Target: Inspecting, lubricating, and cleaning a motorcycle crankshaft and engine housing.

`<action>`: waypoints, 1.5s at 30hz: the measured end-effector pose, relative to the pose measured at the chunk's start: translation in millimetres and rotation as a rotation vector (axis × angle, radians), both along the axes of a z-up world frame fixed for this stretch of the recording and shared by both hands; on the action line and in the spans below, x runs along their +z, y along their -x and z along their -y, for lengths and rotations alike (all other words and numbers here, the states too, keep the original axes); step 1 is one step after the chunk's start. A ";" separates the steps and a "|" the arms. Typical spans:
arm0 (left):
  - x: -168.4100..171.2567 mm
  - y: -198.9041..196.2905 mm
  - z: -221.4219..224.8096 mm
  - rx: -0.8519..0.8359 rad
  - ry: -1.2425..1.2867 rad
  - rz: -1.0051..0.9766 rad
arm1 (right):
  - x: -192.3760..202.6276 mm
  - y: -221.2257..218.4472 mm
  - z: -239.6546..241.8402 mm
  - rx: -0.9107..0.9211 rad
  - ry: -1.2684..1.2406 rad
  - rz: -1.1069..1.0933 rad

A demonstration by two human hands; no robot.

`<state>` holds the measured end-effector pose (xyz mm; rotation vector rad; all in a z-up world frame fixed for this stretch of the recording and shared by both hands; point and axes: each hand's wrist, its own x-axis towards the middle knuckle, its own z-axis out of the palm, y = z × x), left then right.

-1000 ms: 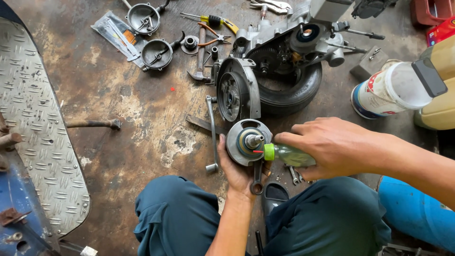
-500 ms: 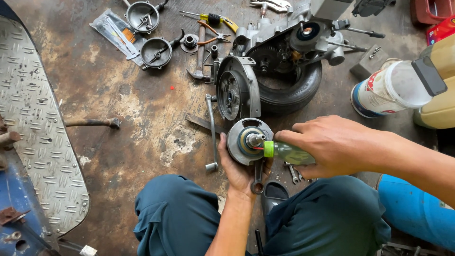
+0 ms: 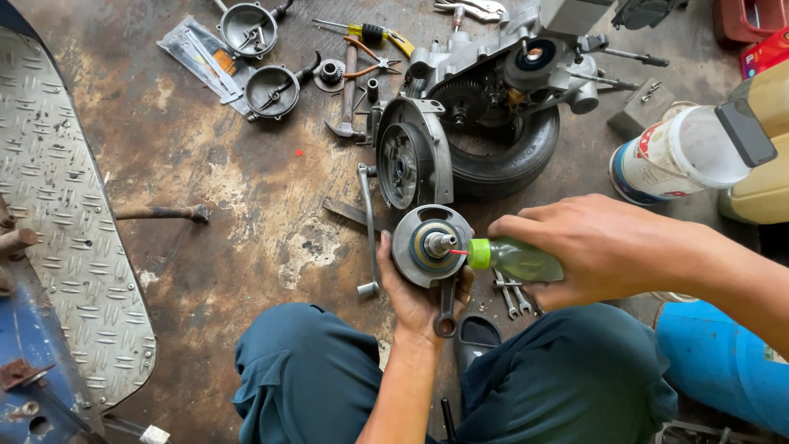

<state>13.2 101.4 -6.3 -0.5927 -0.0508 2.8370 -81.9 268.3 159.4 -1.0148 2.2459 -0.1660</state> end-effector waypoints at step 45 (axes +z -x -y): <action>12.3 -2.6 -1.0 -0.016 0.063 0.017 | -6.1 -5.3 2.8 0.007 0.019 0.084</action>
